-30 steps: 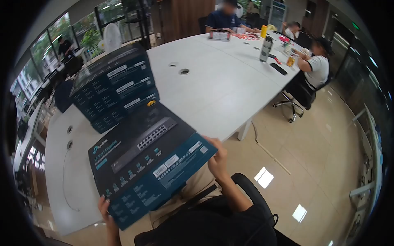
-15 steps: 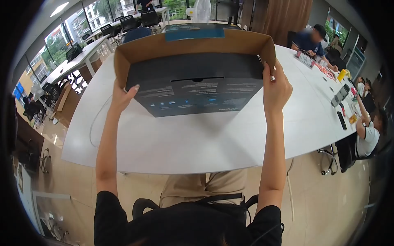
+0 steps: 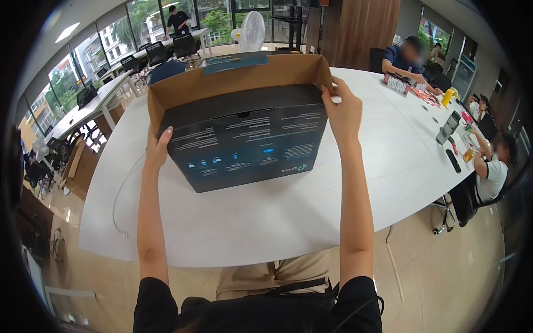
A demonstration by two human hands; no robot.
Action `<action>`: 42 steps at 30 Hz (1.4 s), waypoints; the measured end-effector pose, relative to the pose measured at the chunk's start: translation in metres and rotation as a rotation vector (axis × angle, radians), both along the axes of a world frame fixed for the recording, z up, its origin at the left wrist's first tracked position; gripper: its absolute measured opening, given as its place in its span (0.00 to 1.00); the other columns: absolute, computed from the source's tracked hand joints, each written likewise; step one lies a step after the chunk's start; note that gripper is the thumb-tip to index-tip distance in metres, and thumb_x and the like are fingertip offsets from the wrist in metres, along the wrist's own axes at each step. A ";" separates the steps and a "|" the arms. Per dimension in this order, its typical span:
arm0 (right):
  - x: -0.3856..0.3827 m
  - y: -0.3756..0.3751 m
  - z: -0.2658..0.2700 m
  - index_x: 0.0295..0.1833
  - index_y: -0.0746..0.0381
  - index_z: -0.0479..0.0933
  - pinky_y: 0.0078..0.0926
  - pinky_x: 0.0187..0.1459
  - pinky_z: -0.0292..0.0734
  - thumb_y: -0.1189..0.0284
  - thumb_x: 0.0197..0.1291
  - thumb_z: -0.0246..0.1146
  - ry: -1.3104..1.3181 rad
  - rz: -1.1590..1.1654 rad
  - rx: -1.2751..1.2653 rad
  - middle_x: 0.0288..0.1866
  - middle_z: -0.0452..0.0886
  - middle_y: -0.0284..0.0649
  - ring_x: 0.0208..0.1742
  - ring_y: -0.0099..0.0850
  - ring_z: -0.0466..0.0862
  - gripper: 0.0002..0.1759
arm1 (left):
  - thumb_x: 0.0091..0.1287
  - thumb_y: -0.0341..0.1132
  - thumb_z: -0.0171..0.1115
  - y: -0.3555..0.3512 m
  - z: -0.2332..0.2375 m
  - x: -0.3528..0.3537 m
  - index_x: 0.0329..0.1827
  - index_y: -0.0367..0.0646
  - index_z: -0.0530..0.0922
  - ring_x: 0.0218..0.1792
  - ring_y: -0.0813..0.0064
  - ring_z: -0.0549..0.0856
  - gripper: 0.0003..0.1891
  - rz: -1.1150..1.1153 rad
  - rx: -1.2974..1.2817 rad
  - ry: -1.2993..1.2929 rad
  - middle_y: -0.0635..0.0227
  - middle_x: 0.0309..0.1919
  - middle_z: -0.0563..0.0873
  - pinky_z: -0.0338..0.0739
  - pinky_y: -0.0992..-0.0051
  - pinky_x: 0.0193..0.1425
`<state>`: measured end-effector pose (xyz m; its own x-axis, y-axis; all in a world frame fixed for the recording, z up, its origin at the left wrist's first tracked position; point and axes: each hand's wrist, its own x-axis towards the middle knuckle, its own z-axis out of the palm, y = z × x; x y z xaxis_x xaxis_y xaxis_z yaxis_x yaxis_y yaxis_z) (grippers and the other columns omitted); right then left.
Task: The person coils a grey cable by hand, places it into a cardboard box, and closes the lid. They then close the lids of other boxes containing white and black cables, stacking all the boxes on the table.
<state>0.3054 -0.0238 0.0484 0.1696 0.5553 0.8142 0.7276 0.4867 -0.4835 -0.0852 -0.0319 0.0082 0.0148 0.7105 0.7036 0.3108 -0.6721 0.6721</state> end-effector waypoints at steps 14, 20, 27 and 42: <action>-0.015 0.019 0.005 0.28 0.65 0.79 0.15 0.30 0.66 0.71 0.53 0.67 0.143 0.280 0.123 0.27 0.80 0.36 0.29 0.20 0.77 0.08 | 0.55 0.30 0.53 0.012 0.003 0.009 0.57 0.38 0.65 0.56 0.69 0.72 0.24 -0.082 0.239 0.003 0.58 0.55 0.74 0.62 0.72 0.63; -0.037 0.001 0.018 0.38 0.57 0.81 0.39 0.63 0.56 0.61 0.45 0.71 -0.375 0.037 0.422 0.40 0.81 0.31 0.46 0.30 0.78 0.16 | 0.55 0.31 0.52 0.011 0.004 0.011 0.58 0.37 0.66 0.57 0.69 0.73 0.24 -0.069 0.238 0.019 0.58 0.55 0.74 0.62 0.72 0.63; -0.074 -0.001 0.005 0.41 0.50 0.82 0.37 0.65 0.57 0.62 0.49 0.67 -0.406 0.142 0.376 0.37 0.83 0.25 0.43 0.24 0.79 0.12 | 0.58 0.34 0.52 0.015 -0.001 0.011 0.57 0.37 0.67 0.57 0.68 0.73 0.23 -0.037 0.280 0.037 0.57 0.56 0.75 0.62 0.71 0.64; -0.093 -0.019 -0.044 0.36 0.55 0.78 0.42 0.63 0.58 0.66 0.52 0.64 -0.074 0.066 0.481 0.39 0.80 0.32 0.52 0.32 0.76 0.07 | 0.69 0.33 0.44 0.018 -0.018 0.007 0.58 0.39 0.71 0.64 0.65 0.68 0.16 0.115 0.336 0.113 0.58 0.61 0.72 0.55 0.69 0.69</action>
